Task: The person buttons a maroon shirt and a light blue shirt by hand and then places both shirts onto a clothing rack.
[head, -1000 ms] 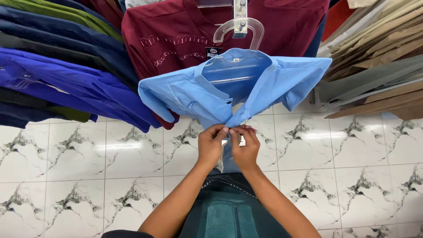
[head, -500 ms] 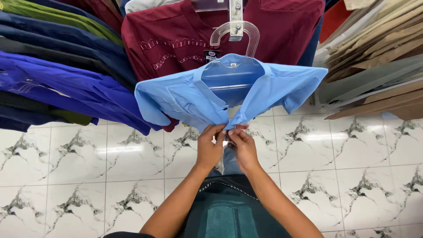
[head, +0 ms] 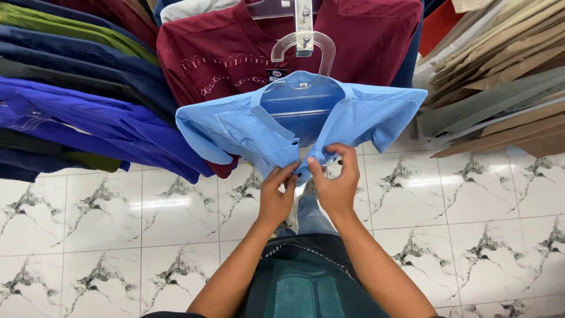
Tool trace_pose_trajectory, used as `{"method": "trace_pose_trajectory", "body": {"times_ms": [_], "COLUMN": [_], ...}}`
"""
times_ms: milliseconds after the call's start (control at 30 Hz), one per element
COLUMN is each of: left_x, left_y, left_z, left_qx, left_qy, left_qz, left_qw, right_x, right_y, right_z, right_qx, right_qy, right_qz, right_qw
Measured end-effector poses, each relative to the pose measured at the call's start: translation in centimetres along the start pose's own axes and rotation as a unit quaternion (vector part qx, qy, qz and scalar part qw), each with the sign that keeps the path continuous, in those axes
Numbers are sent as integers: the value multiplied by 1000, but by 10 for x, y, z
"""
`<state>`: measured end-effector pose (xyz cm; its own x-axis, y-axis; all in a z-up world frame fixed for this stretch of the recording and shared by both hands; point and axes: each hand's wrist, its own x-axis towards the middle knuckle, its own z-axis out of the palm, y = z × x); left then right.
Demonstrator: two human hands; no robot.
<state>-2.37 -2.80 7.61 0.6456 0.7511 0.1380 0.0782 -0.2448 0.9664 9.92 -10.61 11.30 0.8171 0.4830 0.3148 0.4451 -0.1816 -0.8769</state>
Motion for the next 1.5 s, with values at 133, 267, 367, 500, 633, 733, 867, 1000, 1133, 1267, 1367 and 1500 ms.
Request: {"method": "trace_pose_trajectory", "body": {"times_ms": [133, 267, 367, 500, 633, 733, 867, 1000, 1133, 1267, 1367, 1500], "left_x": [2, 21, 46, 73, 71, 62, 49, 41, 41, 42, 40, 37], "left_y": [-4, 15, 42, 43, 12, -3, 1, 25, 58, 46, 46, 43], "left_z": [0, -3, 3, 14, 6, -4, -17, -27, -30, -33, -37, -41], "left_qx": [16, 75, 67, -74, -54, 79, 104, 54, 38, 67, 60, 5], "left_qy": [15, 130, 240, 287, 255, 219, 138, 133, 180, 166, 151, 143], "left_qz": [18, 37, -7, -60, -11, 103, 106, 7, 13, 63, 59, -25], "left_qw": [1000, 988, 968, 953, 965, 967, 979, 990, 983, 982, 985, 989], "right_x": [-4, -14, -18, -22, -22, -18, -14, -14, -12, -14, -16, -18], "right_y": [14, 13, 16, 6, 16, 8, 5, 4, -7, -13, -12, -16], "right_z": [8, 10, 13, 12, 11, 10, 13, 18, 19, 18, 20, 20], "right_qx": [21, 146, 186, 208, 201, 197, 157, 179, 196, 185, 196, 202], "right_qy": [2, 0, 4, 4, 7, 17, -14, -23, -26, -23, -23, -27], "right_qz": [15, 78, 84, 87, 88, 97, 142, 125, 121, 128, 132, 112], "right_qw": [1000, 986, 979, 974, 976, 975, 977, 976, 973, 974, 971, 973]}}
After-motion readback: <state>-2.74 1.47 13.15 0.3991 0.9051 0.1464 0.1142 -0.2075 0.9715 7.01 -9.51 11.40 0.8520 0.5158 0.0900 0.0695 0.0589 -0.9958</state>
